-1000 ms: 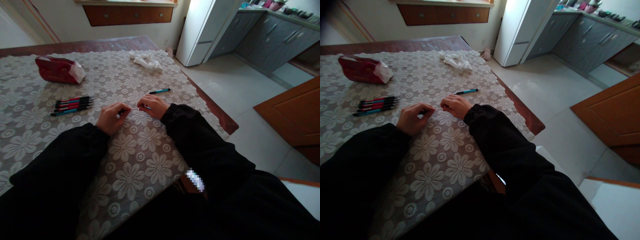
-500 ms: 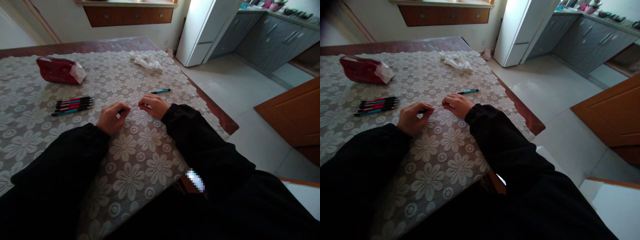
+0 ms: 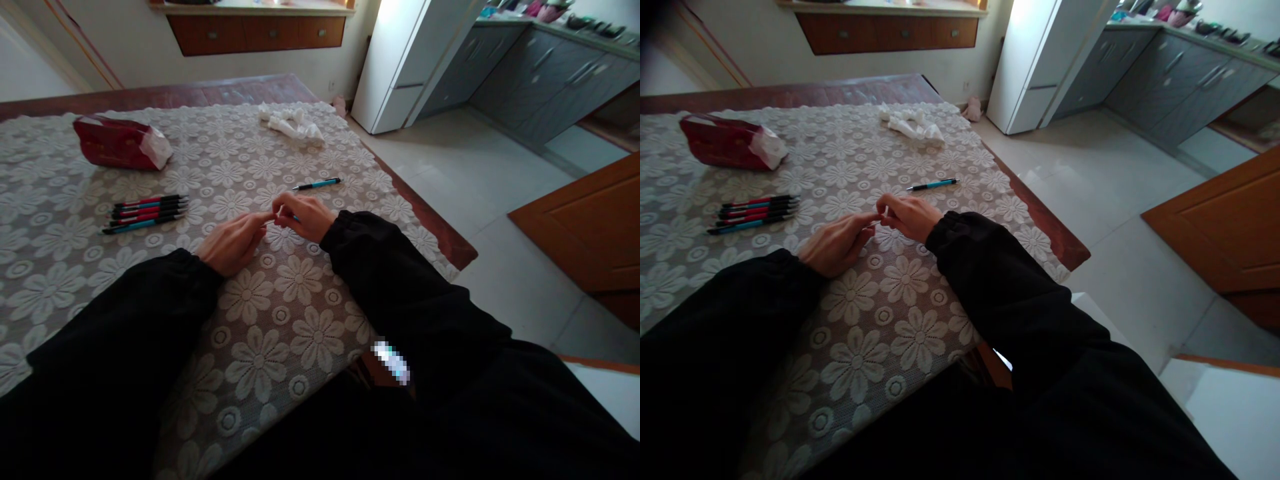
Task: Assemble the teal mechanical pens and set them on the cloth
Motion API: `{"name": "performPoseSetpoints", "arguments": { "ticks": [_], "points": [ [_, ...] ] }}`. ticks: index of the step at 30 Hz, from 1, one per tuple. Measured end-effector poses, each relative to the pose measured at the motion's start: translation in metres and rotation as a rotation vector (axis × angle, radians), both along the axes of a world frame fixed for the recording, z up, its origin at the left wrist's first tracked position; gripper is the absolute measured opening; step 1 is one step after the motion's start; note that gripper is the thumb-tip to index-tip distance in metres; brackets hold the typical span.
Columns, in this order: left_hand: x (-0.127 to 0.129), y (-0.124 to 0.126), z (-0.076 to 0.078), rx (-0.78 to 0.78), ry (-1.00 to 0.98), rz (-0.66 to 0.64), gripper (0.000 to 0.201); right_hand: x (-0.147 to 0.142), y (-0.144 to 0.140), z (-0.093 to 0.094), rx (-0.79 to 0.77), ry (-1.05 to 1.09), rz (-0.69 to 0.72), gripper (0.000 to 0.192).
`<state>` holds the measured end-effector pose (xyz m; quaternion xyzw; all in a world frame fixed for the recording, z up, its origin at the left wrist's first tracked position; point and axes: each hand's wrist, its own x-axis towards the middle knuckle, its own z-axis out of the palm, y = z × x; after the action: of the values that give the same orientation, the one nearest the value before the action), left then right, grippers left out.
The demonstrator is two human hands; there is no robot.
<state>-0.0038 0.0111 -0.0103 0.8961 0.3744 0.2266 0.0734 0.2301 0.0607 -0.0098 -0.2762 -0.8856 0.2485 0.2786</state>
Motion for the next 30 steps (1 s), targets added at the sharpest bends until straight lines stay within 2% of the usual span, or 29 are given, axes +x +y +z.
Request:
{"name": "performPoseSetpoints", "arguments": {
  "ticks": [5,11,17,23,30],
  "points": [
    [-0.001,-0.001,0.001,0.076,0.045,0.02,0.036,-0.003,-0.007,0.008,-0.091,-0.092,-0.033,0.026],
    [0.0,-0.002,0.002,0.201,0.073,0.089,0.03,-0.007,-0.014,0.011,-0.036,-0.092,-0.018,0.029],
    [0.003,-0.005,0.002,0.248,0.102,0.111,0.035,-0.01,-0.016,0.006,-0.009,-0.058,-0.048,0.029],
    [-0.001,-0.004,-0.002,0.208,0.156,0.115,0.036,-0.012,-0.018,0.007,-0.027,-0.072,-0.045,0.029],
    [0.002,-0.008,0.004,0.13,0.167,0.156,0.045,-0.013,-0.018,0.005,-0.014,-0.077,-0.035,0.03]
  ]
}}
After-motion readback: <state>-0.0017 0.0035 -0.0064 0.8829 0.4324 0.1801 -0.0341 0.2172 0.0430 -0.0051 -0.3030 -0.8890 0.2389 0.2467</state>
